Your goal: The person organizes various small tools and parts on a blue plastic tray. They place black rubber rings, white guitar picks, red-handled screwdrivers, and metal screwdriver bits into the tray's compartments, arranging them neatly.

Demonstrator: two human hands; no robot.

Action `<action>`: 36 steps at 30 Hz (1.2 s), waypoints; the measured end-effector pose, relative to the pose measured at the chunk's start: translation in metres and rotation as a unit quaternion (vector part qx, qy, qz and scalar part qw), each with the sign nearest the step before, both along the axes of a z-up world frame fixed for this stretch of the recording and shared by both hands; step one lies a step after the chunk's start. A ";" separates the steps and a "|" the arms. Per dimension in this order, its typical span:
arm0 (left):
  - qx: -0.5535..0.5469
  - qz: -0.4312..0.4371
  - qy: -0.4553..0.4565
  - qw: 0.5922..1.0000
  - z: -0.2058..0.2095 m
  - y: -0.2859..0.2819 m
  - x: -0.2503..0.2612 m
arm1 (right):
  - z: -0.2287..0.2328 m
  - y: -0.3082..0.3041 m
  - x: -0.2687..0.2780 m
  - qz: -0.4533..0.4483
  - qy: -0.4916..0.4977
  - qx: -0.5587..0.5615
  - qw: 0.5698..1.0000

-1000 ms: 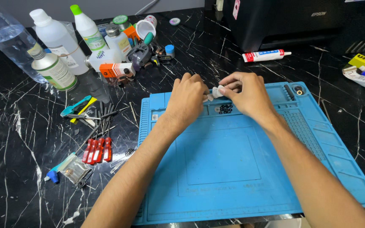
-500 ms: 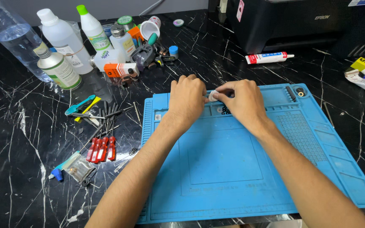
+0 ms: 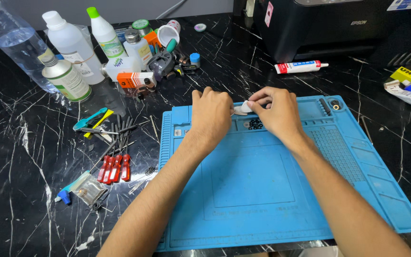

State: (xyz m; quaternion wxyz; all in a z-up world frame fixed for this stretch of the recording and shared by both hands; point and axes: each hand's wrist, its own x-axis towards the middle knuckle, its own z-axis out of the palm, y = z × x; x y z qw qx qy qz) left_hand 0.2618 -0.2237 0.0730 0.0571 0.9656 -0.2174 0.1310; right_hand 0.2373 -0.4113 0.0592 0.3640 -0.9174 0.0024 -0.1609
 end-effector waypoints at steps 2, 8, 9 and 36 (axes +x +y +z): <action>-0.015 0.007 0.001 1.000 0.003 0.001 -0.005 | 0.002 0.005 -0.004 0.000 -0.007 -0.012 1.000; -0.019 0.034 0.010 0.999 0.005 0.003 -0.006 | 0.009 0.018 -0.013 0.015 -0.037 -0.071 0.997; -0.019 0.034 0.009 0.999 0.003 0.002 -0.005 | 0.006 0.015 -0.010 0.014 -0.037 -0.070 0.997; -0.080 -0.050 0.031 0.995 0.005 0.005 -0.013 | 0.007 -0.012 -0.023 0.062 0.052 -0.218 0.972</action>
